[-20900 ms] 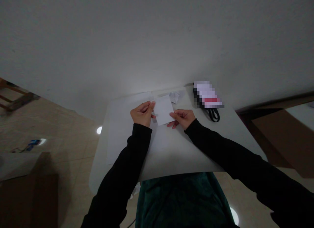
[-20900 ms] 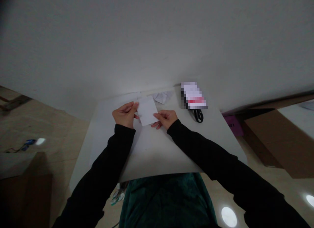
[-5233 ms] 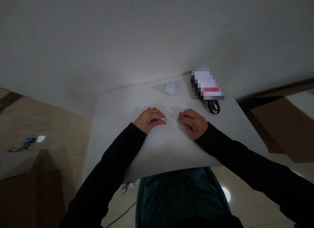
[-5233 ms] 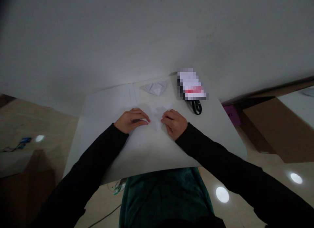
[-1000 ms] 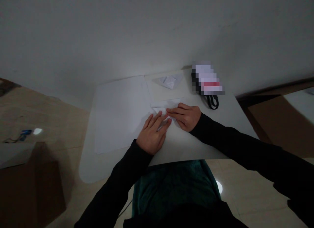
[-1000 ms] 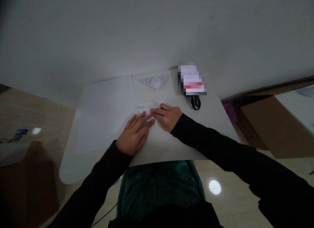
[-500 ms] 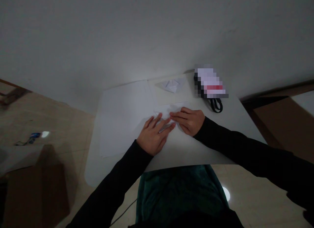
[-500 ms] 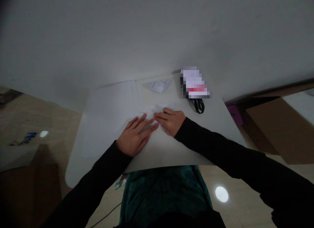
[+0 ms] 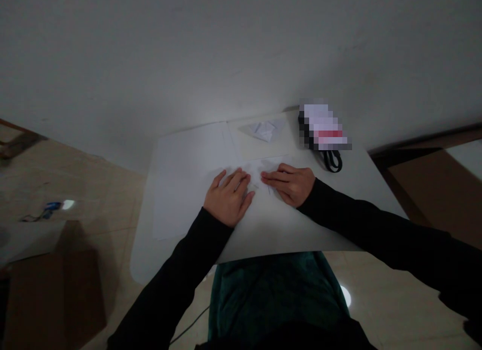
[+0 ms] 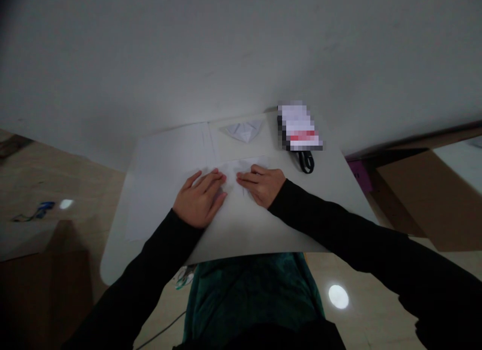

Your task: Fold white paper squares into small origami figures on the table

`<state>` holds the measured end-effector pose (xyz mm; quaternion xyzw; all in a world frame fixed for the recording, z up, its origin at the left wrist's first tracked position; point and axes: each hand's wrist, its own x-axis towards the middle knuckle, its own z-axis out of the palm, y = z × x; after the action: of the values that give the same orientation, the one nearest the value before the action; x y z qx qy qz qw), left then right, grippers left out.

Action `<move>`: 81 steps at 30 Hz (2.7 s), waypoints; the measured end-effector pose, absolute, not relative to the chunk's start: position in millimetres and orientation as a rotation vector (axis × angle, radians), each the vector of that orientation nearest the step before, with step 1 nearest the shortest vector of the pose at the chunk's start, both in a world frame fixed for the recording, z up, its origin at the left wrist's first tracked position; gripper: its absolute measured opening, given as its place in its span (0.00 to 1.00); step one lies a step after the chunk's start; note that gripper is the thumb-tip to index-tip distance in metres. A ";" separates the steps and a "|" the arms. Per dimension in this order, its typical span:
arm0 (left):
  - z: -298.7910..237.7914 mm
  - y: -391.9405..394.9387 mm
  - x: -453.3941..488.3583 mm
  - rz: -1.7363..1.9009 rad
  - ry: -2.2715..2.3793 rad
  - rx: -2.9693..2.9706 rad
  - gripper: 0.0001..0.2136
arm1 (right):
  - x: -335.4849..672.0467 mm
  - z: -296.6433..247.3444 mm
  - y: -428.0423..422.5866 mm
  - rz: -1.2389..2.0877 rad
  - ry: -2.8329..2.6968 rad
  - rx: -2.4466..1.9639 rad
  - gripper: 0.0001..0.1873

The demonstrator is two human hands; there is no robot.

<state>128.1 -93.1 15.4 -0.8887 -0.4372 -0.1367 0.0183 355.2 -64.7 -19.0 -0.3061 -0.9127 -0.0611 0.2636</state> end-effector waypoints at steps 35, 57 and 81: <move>-3.9 -26.3 136.7 -0.721 -1.758 -2.711 0.29 | 349.5 -17.6 -45.3 0.192 -2.252 -1.496 0.42; 5.2 -33.6 137.4 -0.570 -1.313 -2.844 0.19 | 349.8 -12.6 -40.4 0.058 -2.322 -1.377 0.31; -0.3 -82.6 162.6 -0.636 -1.408 -2.863 0.19 | 340.9 -19.8 -58.5 0.032 -2.356 -1.033 0.13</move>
<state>162.6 -82.6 -0.3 -0.8786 -0.4322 -0.1953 -0.0557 340.9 -58.5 -19.8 -0.3853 -0.8791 0.0118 0.2804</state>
